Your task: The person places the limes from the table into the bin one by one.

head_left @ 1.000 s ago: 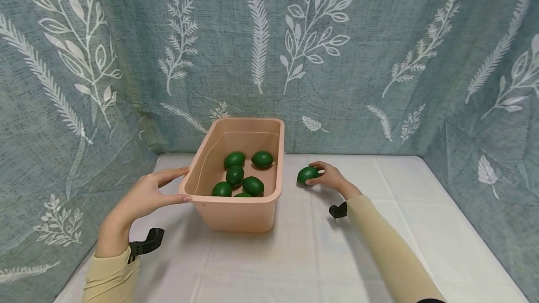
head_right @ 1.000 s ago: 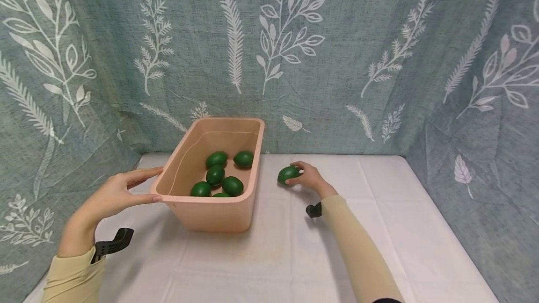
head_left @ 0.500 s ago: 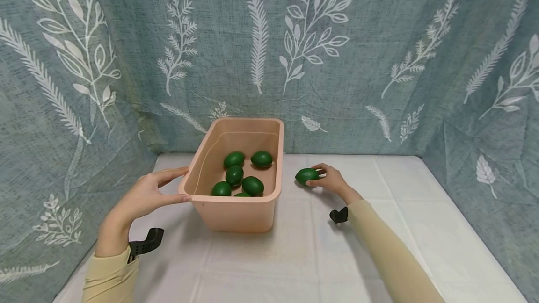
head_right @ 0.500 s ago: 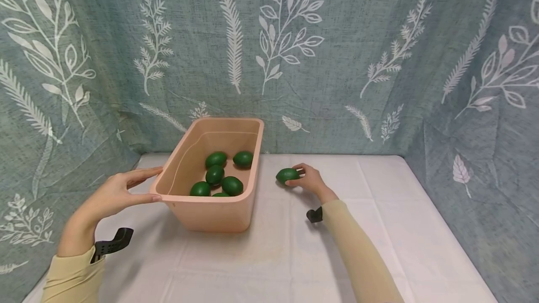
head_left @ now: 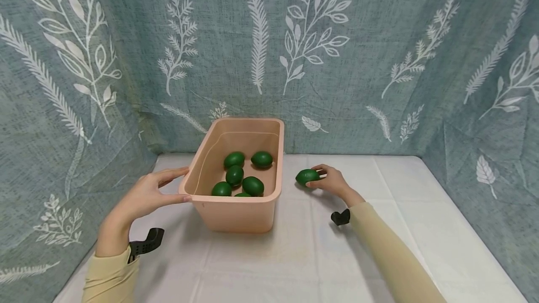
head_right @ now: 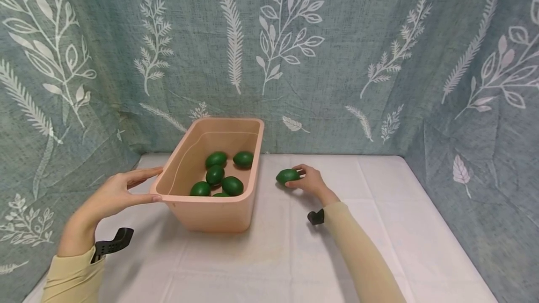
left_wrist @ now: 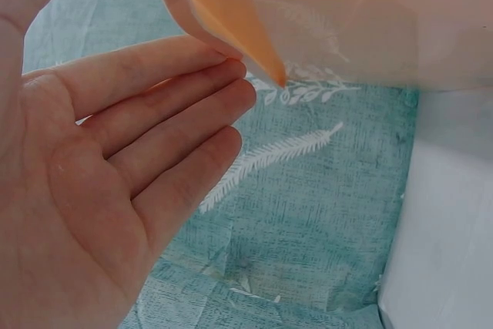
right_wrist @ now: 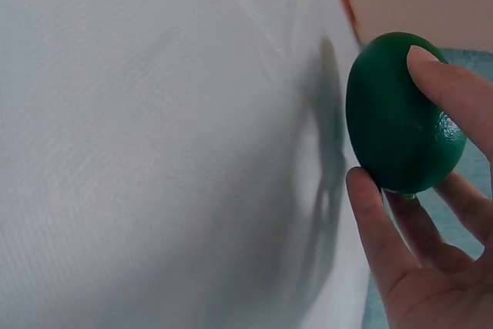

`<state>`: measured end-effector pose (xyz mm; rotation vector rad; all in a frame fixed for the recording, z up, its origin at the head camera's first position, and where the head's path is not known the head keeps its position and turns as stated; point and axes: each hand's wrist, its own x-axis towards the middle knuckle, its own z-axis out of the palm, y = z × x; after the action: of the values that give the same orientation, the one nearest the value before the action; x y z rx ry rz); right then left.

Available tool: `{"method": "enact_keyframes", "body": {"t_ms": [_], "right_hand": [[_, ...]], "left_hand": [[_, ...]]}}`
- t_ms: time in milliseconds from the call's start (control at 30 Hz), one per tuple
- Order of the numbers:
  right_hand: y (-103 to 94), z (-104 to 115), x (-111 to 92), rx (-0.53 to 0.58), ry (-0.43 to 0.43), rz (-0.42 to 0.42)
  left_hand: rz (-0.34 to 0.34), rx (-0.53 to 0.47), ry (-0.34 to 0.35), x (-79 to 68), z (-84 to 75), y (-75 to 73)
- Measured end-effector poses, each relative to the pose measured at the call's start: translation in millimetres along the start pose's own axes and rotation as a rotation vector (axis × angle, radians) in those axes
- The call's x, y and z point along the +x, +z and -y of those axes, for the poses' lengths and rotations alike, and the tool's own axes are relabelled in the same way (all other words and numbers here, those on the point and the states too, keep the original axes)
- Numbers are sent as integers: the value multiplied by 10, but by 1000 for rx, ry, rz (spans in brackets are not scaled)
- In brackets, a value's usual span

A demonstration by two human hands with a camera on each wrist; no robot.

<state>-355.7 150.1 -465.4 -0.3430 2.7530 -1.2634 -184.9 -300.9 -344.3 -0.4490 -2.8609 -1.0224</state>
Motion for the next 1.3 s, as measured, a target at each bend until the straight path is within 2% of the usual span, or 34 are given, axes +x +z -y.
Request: {"method": "enact_keyframes", "body": {"t_ms": [333, 667, 967, 1300], "right_hand": [[-150, 71, -94, -39, 0, -37], [-402, 184, -243, -38, 19, -46], [-657, 509, -365, -62, -3, -41], [-804, 890, -415, -62, -34, -32]], "left_hand": [[-10, 16, -5, 13, 29, 10], [-2, 8, -3, 18, 10, 5], [2, 2, -8, 9, -6, -5], [-2, 12, -5, -5, -26, -9]]}}
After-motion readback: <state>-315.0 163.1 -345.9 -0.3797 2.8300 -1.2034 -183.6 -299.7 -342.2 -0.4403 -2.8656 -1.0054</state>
